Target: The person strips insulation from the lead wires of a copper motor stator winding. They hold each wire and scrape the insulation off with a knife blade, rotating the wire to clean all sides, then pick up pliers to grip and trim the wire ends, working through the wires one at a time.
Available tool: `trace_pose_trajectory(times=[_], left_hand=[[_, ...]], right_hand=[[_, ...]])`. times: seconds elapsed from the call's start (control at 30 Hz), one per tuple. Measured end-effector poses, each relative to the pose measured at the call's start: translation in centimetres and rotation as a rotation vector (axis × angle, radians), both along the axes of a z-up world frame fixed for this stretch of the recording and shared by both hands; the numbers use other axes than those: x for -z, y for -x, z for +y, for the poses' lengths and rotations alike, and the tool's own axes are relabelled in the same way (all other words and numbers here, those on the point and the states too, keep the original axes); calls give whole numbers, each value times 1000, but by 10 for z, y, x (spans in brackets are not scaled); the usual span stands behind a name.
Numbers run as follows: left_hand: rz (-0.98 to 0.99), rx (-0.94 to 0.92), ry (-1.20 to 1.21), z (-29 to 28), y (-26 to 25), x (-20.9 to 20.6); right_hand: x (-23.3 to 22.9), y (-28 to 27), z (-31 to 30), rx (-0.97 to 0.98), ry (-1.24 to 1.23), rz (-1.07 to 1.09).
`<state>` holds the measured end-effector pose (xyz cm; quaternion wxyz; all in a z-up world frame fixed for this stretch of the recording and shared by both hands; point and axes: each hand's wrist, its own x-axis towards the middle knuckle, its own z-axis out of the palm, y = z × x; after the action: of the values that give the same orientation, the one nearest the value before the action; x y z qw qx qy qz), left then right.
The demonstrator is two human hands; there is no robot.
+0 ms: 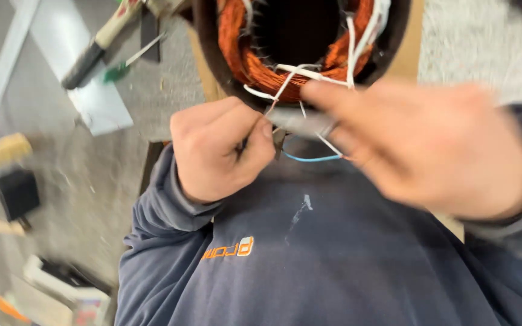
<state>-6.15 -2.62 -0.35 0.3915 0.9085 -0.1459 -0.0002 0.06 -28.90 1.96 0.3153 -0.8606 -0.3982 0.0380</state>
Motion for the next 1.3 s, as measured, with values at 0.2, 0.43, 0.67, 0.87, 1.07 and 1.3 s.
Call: trace_pose_trajectory(times=[0.2, 0.43, 0.67, 0.87, 1.07, 1.3], left_hand=[[-232, -188, -238, -28, 28, 10], [-385, -267, -362, -30, 48, 22], [-464, -268, -339, -19, 49, 34], [-549, -273, -311, -8, 57, 49], [-591, -282, -258, -1, 65, 61], [108, -329, 708, 15, 91, 75]], right_hand=[[5, -37, 31, -314, 37, -129], [11, -30, 46, -639, 125, -408], [0, -32, 63, -605, 192, -364], [0, -24, 72, -502, 250, -344], [-6, -30, 68, -654, 295, -260], [-4, -58, 32, -442, 243, 99]])
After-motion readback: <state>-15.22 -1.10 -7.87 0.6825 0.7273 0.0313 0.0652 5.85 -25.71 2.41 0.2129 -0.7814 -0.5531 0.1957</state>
